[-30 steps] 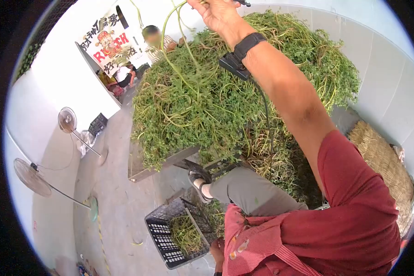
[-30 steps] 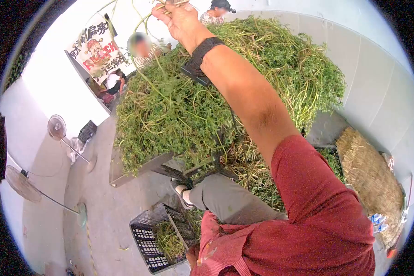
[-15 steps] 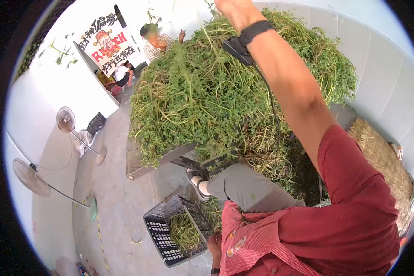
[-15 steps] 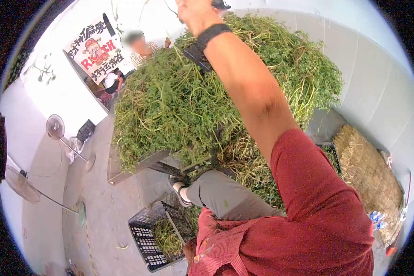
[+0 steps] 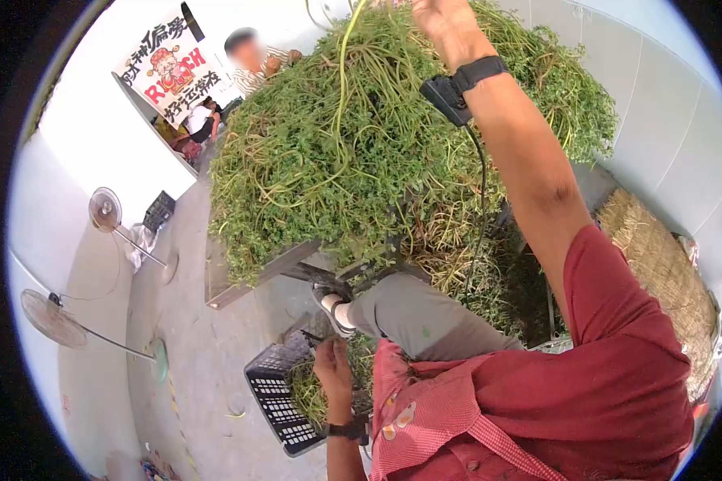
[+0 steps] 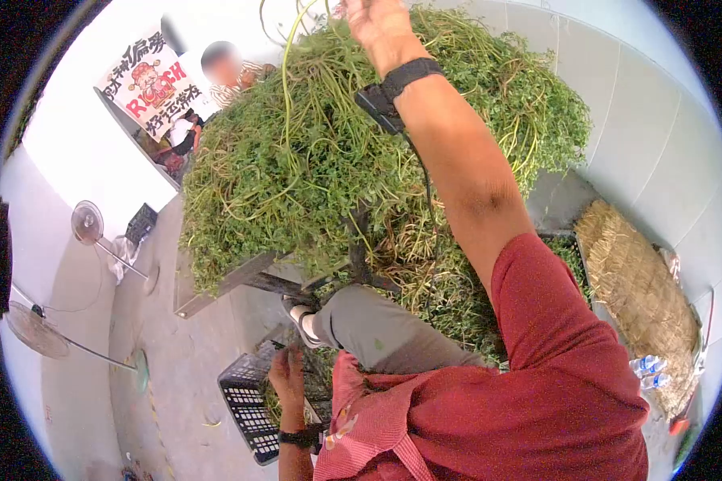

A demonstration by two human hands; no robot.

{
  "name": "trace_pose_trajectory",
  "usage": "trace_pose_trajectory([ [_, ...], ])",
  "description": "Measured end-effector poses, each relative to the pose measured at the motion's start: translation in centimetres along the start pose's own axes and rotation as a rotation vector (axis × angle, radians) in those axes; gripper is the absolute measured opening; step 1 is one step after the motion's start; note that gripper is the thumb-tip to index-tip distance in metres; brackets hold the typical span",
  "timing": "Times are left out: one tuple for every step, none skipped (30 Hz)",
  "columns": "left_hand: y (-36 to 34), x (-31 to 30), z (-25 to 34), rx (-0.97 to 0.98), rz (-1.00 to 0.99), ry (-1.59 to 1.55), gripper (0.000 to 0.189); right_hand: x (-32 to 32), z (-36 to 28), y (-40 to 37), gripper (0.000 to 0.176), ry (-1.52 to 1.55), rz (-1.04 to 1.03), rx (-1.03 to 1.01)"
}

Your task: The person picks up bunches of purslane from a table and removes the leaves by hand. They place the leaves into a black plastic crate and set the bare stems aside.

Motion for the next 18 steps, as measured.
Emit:
trace_pose_trajectory([
  [0.3,0.9,0.0,0.026,-0.004,-0.036,0.018,1.2,-0.9,-2.1,0.030,0.532,0.190,0.108],
  [0.6,1.5,0.9,0.053,-0.009,-0.070,0.018,1.3,-1.8,-2.2,0.030,0.533,0.190,0.108],
  [0.8,1.8,1.5,0.054,-0.008,-0.067,0.018,1.2,-2.5,-2.4,0.030,0.669,0.209,0.097],
  [0.9,2.4,2.7,0.110,-0.064,0.074,0.018,1.0,-3.0,-2.9,0.031,0.807,0.228,0.085],
  [1.0,3.0,4.2,0.165,-0.119,0.215,0.018,0.5,-2.8,-1.9,0.030,0.783,0.078,0.082],
  [1.2,3.3,5.1,0.164,-0.120,0.218,0.018,0.0,-2.2,-1.8,0.030,0.785,0.080,0.083],
  [1.4,3.5,5.8,0.152,-0.110,0.168,0.019,-0.3,-1.2,-1.8,0.030,0.705,0.083,0.128],
  [1.5,3.6,6.4,0.138,-0.102,0.120,0.020,-0.5,-0.3,-1.9,0.029,0.626,0.088,0.172],
  [1.7,3.7,7.2,0.133,-0.107,0.128,0.020,-0.4,0.3,-3.0,0.026,0.493,0.111,0.208],
  [1.8,4.0,7.7,0.114,-0.114,0.098,0.021,-0.4,0.9,-4.3,0.026,0.495,0.123,0.211],
  [1.9,4.4,8.0,0.092,-0.123,0.066,0.022,0.7,1.2,-5.6,0.022,0.353,0.007,0.193],
  [2.1,4.9,8.2,0.081,-0.138,0.070,0.022,1.0,1.9,-6.5,0.018,0.207,-0.105,0.177],
  [2.4,4.8,9.1,0.161,-0.089,0.044,0.023,1.4,3.3,-7.3,0.015,0.165,-0.213,0.226],
  [2.7,4.8,10.0,0.242,-0.035,0.016,0.023,1.4,5.2,-8.0,0.013,0.124,-0.327,0.276],
  [2.8,5.1,10.3,0.183,-0.059,0.033,0.025,1.0,6.3,-9.2,0.014,0.067,-0.314,0.294],
  [2.8,5.7,10.1,0.174,-0.071,0.039,0.025,0.4,7.2,-10.4,0.014,0.068,-0.299,0.300],
  [2.6,6.7,10.1,0.185,-0.099,0.017,0.025,-0.5,8.7,-11.5,0.013,0.039,-0.242,0.375],
  [2.8,7.7,10.6,0.200,-0.121,-0.007,0.026,-1.2,10.0,-12.3,0.012,0.012,-0.192,0.446],
])
Point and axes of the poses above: each hand's wrist, its own y-axis towards the middle knuckle, its own x-axis out of the palm, z = x × y, the point moved 9 cm from there along y, towards the middle knuckle, and after that the axes turned 5 degrees about x, right-handed, at the moved point
